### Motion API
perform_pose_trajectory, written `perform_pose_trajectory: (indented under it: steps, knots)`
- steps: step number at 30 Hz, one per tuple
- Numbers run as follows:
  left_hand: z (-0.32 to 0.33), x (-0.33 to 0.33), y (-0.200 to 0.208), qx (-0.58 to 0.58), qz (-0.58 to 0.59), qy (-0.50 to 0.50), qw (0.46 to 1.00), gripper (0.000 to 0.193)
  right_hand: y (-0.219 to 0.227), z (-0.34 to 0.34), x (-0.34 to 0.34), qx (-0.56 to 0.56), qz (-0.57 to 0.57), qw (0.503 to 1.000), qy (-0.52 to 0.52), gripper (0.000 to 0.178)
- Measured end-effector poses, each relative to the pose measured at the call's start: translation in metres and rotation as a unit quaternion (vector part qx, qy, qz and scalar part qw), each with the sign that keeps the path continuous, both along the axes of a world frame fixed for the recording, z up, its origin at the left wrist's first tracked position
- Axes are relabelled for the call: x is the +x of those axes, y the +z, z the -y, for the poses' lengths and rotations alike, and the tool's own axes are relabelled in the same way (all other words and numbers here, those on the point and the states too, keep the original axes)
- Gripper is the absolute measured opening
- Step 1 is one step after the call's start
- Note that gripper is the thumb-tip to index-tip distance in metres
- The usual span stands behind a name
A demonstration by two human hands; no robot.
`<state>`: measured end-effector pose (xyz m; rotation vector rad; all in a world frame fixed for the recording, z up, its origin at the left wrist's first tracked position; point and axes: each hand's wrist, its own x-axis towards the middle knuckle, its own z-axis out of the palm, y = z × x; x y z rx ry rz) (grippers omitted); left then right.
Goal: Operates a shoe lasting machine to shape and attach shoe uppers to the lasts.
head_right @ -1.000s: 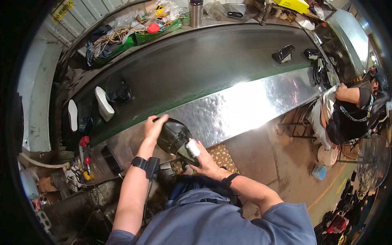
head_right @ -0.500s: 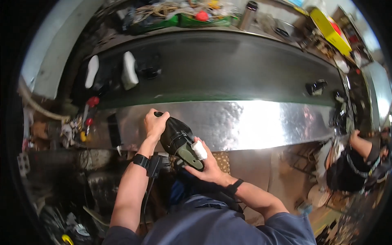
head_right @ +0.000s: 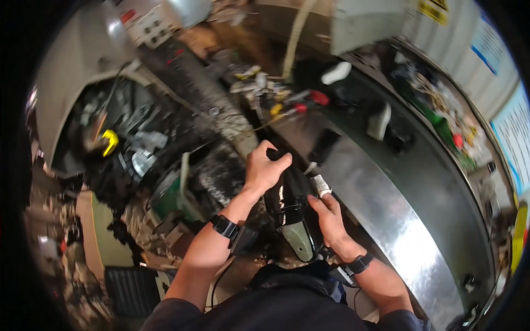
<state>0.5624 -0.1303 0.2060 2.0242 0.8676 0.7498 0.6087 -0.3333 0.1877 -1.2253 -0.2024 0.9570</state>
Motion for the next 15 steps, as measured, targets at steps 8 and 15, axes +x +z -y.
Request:
perform_pose_trajectory:
  steps: [8, 15]
  knots:
    - [-0.144, -0.216, 0.076, 0.040, -0.009, 0.178, 0.983, 0.039, 0.025, -0.191, -0.155, 0.022, 0.049, 0.988, 0.142, 0.033]
    - [-0.224, -0.359, 0.087, -0.129, 0.198, 0.252, 0.938, 0.039, 0.023, -0.317, -0.242, 0.112, -0.094, 0.968, 0.204, 0.022]
